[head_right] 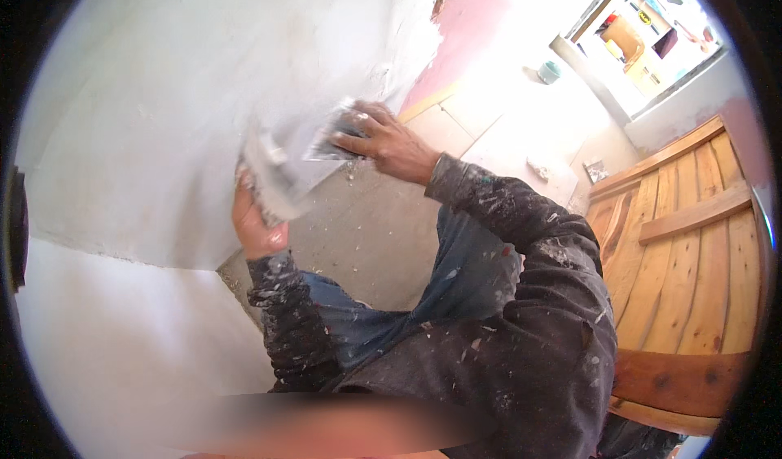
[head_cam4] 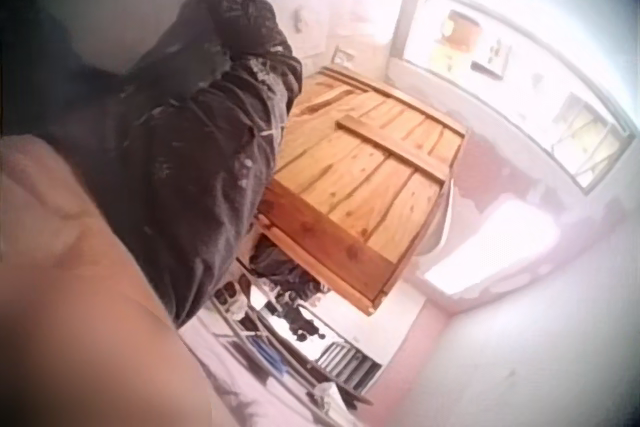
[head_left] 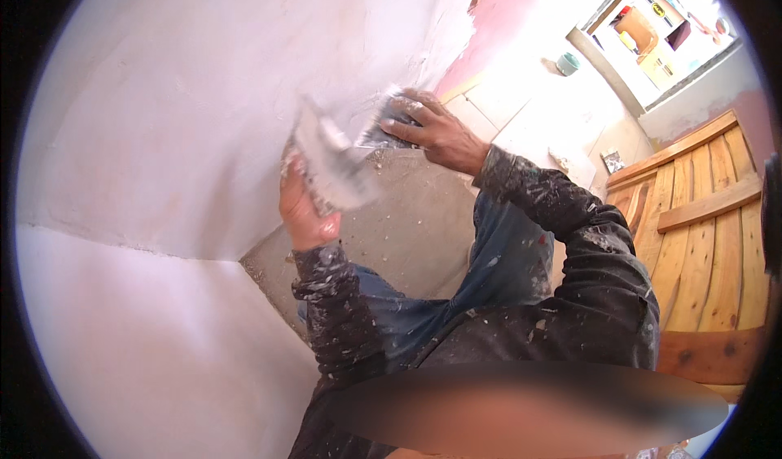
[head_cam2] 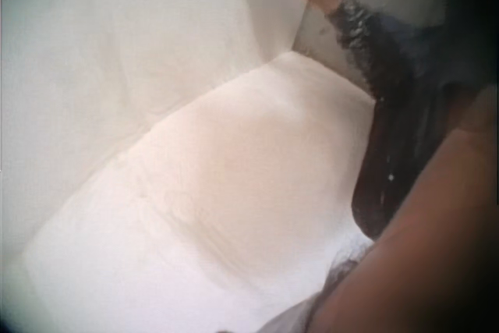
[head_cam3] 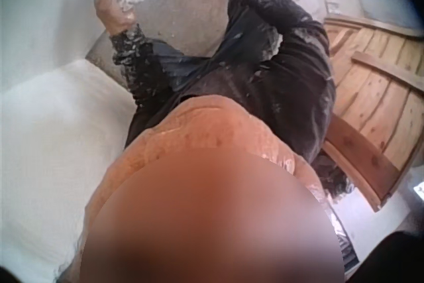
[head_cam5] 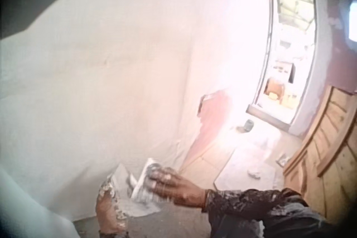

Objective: The person kneels and uses a trowel and hawk to apply and smooth plaster on a wall. They repeatedly scoop plaster from the hawk and spread it along the wall surface, then pause to interact with another person who enters the room.

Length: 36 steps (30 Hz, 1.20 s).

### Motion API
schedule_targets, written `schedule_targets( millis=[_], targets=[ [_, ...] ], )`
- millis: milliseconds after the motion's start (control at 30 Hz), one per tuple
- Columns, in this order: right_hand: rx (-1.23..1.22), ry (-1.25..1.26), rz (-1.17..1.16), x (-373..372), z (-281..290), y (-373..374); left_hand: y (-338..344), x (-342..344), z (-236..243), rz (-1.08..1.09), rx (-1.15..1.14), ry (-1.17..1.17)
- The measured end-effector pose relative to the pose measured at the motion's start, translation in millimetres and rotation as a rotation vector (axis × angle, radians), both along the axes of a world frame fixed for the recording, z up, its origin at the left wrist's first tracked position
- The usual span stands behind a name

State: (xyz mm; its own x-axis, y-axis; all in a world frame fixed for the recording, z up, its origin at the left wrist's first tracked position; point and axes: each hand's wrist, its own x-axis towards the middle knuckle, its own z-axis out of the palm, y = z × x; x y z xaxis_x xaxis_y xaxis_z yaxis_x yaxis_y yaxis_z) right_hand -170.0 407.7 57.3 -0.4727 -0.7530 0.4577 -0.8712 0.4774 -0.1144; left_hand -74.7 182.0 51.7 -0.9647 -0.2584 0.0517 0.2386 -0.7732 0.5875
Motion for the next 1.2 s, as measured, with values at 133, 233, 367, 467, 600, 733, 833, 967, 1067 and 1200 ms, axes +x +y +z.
schedule_targets(
  millis=[133, 233, 367, 467, 600, 733, 833, 967, 1067, 1200],
  targets=[
    [0.183, -0.187, -0.159, -5.3, -64.0, 46.5, -0.6, 11.4, 3.3, -0.068, 0.075, 0.051],
    [-0.029, -0.291, -0.289, -1.5, -52.5, 49.2, -8.2, -4.4, -12.4, -0.116, 0.105, -0.040],
    [0.044, -0.112, -0.574, -42.3, -37.8, 110.0, -1.1, -16.6, -60.7, -0.322, -0.064, -0.132],
    [0.238, -0.072, -0.807, -96.2, 44.5, 186.7, 4.6, -28.6, -91.8, -0.280, -0.194, -0.353],
    [0.754, 0.153, -1.297, -85.6, 206.2, 378.7, 25.8, -48.3, -125.6, -0.423, -0.146, -0.539],
    [1.144, -0.112, -1.577, 35.5, 323.3, 469.7, 24.8, -59.7, -181.6, -0.691, -0.101, -0.563],
    [0.979, -0.244, -1.903, 161.6, 368.6, 484.1, 10.4, -70.8, -231.3, -1.151, 0.274, -0.343],
    [0.750, -0.288, -2.167, 291.8, 397.8, 466.9, 9.1, -98.4, -309.7, -1.154, 0.592, -0.536],
    [0.571, -0.298, -2.259, 351.9, 398.5, 450.3, 29.9, -85.7, -301.5, -1.164, 0.324, -0.688],
    [0.350, -0.272, -2.229, 366.6, 387.2, 438.6, 47.9, -75.5, -291.5, -1.219, 0.166, -0.771]
  ],
)
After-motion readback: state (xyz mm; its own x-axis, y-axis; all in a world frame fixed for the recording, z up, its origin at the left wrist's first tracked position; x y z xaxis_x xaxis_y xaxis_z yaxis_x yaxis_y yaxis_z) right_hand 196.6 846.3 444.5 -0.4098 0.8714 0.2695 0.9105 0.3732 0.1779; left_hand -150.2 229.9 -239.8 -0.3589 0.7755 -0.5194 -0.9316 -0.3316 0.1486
